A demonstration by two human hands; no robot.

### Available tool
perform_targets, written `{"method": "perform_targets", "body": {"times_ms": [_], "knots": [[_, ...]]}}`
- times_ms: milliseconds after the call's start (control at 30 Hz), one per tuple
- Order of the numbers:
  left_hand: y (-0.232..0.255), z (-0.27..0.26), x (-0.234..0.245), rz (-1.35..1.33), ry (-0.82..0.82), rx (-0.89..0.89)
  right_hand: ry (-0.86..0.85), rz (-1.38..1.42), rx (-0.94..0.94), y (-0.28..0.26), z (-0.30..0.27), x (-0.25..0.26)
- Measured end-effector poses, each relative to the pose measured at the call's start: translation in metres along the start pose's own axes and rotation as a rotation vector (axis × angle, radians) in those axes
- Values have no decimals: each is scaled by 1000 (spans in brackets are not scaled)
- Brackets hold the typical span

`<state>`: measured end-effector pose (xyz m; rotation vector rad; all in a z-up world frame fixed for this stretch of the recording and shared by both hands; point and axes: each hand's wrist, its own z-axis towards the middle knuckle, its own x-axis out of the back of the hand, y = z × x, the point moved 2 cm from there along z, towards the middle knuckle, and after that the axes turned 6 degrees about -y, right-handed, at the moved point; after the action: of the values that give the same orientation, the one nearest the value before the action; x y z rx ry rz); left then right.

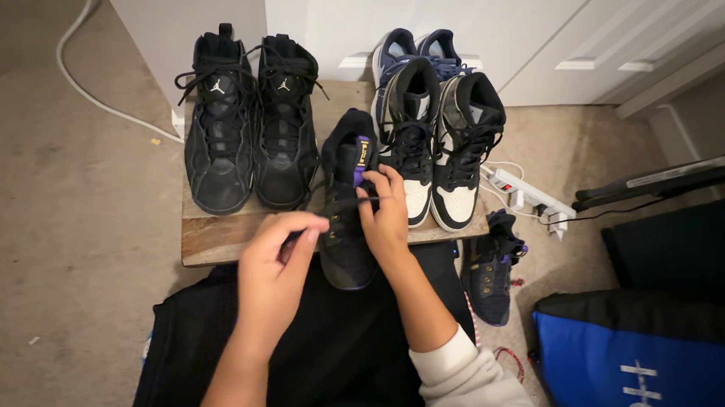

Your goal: The person removes a shoelace from a black sneaker with purple accents, then re-laces the same shoe by threading the lace through the eyelets and tying it. The person then picks up the matching sneaker and places it on the bench.

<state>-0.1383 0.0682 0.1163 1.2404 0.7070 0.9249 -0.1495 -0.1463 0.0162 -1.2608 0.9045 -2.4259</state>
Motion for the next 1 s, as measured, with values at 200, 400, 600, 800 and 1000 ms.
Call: {"method": "perform_targets", "body": {"times_ms": [200,400,600,800,1000], "knots": [[-30,25,-12,382,110,-84,31,-35,49,-4,3,-4],[-76,52,-35,206,54,-153,3,-157,-14,-10,10,-5],[-89,66,-45,335,89,-137,33,-310,0,-10,17,-9],[-79,72,-39,373,53,33,-18,-115,-113,4,19,-9],[-90,79,-37,339,97,-27,-38,-26,-15,16,19,-6]]}}
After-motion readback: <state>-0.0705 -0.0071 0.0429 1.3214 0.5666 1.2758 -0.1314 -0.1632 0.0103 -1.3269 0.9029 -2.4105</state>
